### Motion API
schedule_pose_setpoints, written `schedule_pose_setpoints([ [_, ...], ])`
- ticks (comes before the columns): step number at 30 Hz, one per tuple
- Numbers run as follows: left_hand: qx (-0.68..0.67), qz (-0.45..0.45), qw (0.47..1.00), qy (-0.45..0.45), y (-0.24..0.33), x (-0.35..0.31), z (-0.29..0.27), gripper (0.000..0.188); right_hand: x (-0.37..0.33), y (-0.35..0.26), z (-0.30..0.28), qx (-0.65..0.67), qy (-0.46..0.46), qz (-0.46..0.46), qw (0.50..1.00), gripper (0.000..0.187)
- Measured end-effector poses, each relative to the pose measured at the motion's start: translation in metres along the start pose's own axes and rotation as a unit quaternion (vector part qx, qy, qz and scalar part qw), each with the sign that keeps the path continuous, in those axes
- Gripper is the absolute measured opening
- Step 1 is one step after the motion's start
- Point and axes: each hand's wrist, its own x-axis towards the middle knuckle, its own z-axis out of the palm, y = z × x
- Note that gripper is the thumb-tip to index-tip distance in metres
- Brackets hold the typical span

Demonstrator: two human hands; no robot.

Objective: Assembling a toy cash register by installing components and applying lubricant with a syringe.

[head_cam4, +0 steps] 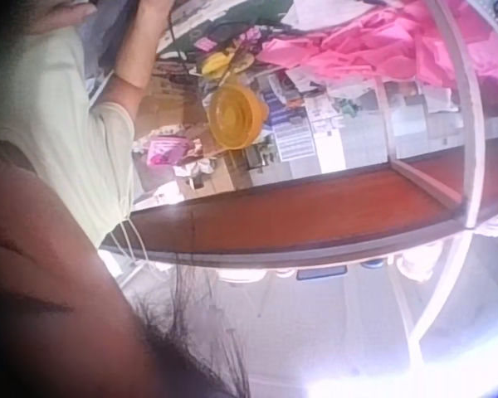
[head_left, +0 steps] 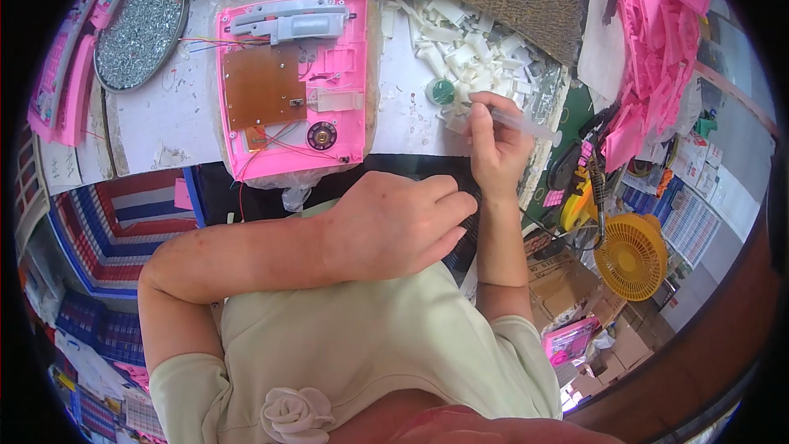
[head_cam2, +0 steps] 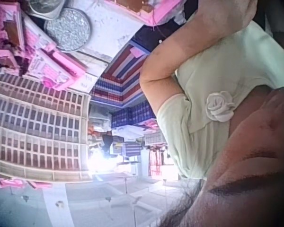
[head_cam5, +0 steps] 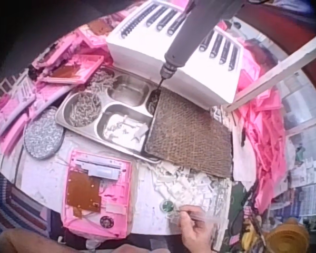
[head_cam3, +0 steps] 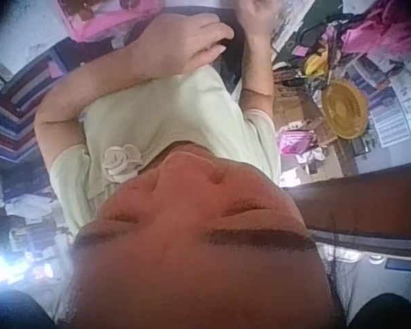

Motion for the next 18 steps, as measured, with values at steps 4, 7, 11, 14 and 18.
schedule_pose_setpoints([
  [4, -0.006, -0.022, 1.0, -0.003, 0.0, 0.002, -0.001, 0.03, 0.001, 0.004, -0.003, -0.002, -0.015, -0.014, 1.0, 0.016],
  [7, -0.078, -0.06, 0.995, 0.035, -0.003, 0.004, 0.003, 0.042, -0.002, 0.001, -0.009, -0.162, -0.054, -0.134, 0.976, 0.019],
  [11, -0.159, -0.109, 0.981, 0.034, 0.003, 0.018, -0.002, 0.061, -0.009, -0.004, -0.005, -0.16, -0.049, -0.195, 0.966, 0.03],
  [14, -0.122, -0.055, 0.99, 0.033, -0.01, 0.023, 0.012, 0.064, -0.011, 0.004, -0.003, -0.131, -0.05, -0.215, 0.967, 0.037],
  [18, -0.146, -0.109, 0.983, 0.018, -0.01, 0.029, 0.014, 0.062, -0.012, 0.009, -0.003, -0.099, -0.047, -0.211, 0.971, 0.042],
])
